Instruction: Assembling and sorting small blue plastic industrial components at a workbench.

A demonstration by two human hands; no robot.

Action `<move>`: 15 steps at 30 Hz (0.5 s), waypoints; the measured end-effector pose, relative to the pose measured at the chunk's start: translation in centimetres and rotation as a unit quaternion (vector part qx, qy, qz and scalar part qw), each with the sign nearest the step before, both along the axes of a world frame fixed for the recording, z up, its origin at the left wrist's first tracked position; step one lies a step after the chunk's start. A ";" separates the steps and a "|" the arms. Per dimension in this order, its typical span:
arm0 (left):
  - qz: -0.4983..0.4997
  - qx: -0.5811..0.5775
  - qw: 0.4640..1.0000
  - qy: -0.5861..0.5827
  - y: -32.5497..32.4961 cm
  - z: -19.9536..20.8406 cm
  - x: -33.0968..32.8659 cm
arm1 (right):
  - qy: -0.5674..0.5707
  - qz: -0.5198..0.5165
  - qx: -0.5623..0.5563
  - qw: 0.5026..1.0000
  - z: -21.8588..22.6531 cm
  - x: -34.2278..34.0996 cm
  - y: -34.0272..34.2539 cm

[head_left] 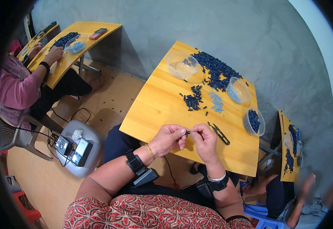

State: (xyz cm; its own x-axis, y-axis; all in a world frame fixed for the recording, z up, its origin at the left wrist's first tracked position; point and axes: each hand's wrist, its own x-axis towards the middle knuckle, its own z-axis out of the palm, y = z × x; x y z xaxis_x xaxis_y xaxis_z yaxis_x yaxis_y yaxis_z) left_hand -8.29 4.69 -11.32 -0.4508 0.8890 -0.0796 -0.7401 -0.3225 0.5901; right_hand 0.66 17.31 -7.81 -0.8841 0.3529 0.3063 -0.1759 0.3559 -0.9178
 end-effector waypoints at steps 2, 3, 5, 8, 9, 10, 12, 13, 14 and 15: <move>0.003 0.004 1.000 -0.001 0.0 -0.1 0.1 | 0.000 -0.006 0.030 1.000 0.0 0.0 -0.1; 0.006 0.005 1.000 0.001 0.0 -0.2 0.1 | -0.001 -0.015 0.061 0.998 0.1 0.0 -0.1; 0.010 0.006 1.000 0.002 0.0 -0.1 0.1 | 0.012 -0.022 0.084 0.996 0.1 -0.1 -0.2; 0.012 0.009 1.000 0.004 0.0 -0.1 0.2 | 0.039 -0.044 0.116 0.992 -0.5 0.0 -0.4; 0.015 0.006 1.000 0.008 0.0 -0.1 0.2 | 0.053 -0.056 0.123 0.989 -0.6 -0.1 -0.5; 0.019 0.002 1.000 0.012 0.0 -0.1 0.2 | 0.053 -0.055 0.124 0.989 -0.7 -0.2 -0.7; 0.023 0.001 1.000 0.015 0.0 -0.2 0.3 | 0.095 -0.065 0.113 0.987 -0.8 -0.2 -1.0; 0.025 -0.001 1.000 0.017 0.0 -0.2 0.3 | 0.094 -0.064 0.113 0.987 -0.9 -0.2 -1.0; 0.025 -0.001 1.000 0.016 -0.1 -0.4 0.3 | 0.086 -0.066 0.104 0.989 -1.2 -0.3 -1.0; 0.023 -0.001 1.000 0.019 -0.1 -0.6 0.2 | 0.078 -0.067 0.096 0.990 -1.2 -0.4 -0.9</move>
State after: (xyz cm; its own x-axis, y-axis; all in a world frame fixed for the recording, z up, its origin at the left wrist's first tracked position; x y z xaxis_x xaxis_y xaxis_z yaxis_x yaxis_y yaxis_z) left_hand -8.11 4.63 -11.88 -0.4937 0.8673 -0.0632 -0.7022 -0.3548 0.6173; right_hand 0.30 16.39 -9.06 -0.7695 0.3865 0.5084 -0.2494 0.5511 -0.7963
